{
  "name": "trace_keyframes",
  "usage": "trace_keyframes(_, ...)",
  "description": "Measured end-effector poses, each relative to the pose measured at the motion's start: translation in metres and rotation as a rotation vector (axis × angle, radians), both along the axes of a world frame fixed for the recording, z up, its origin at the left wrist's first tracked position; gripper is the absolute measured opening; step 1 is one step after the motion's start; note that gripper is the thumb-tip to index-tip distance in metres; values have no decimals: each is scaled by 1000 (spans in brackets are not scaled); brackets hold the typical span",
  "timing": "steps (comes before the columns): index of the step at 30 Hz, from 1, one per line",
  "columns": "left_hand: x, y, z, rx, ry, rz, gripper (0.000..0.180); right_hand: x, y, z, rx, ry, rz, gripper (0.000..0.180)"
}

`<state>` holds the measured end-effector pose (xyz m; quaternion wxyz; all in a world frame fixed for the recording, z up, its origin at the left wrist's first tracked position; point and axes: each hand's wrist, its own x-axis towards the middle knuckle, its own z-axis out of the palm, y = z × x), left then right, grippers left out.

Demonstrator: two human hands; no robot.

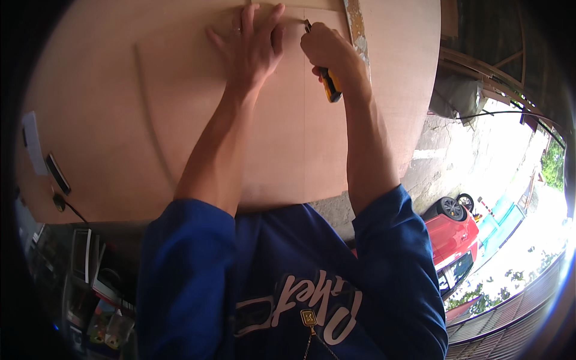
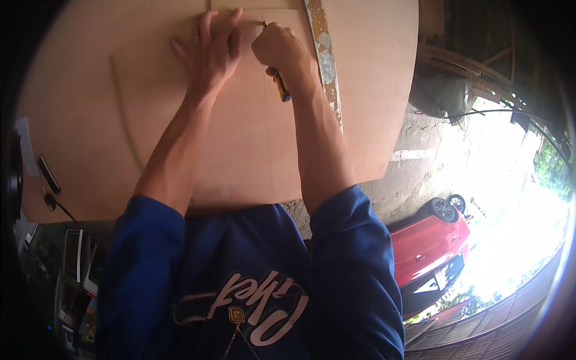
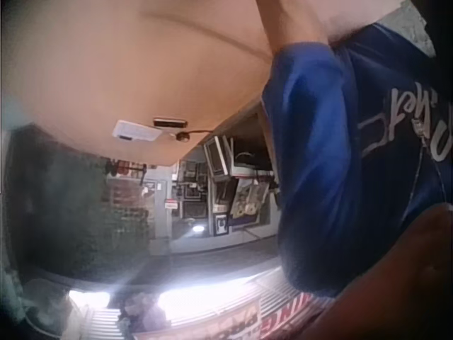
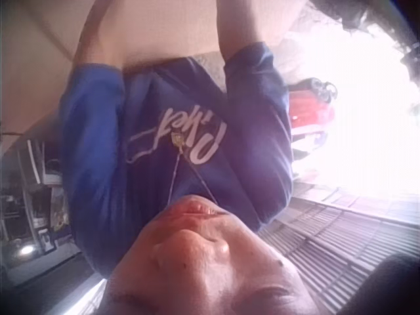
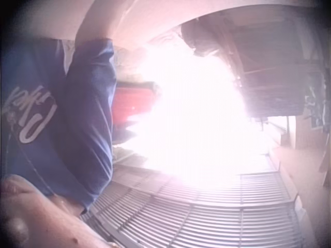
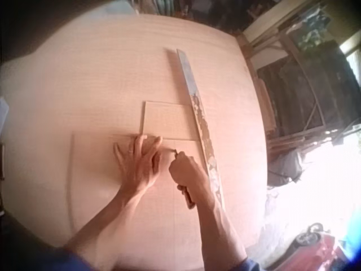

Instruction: The person cuts a large sheet of plywood into smaller rectangular pieces using a utility knife and a metal ruler as a straightedge. They repeatedly measure, score, and snap the material, then stack the cut pieces on the floor.

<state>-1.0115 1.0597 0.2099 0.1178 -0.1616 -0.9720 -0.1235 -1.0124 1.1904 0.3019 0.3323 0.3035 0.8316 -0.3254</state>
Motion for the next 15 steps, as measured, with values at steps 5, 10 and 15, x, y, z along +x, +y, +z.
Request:
trace_keyframes(5,2,5,1,150,57,29,37,66,-13,-18,46,65,-8,26)
trace_keyframes(10,4,3,0,98,18,42,35,153,-31,-18,101,120,106,24)
trace_keyframes(15,8,-7,-14,60,-39,42,36,243,-61,-2,172,93,145,23)
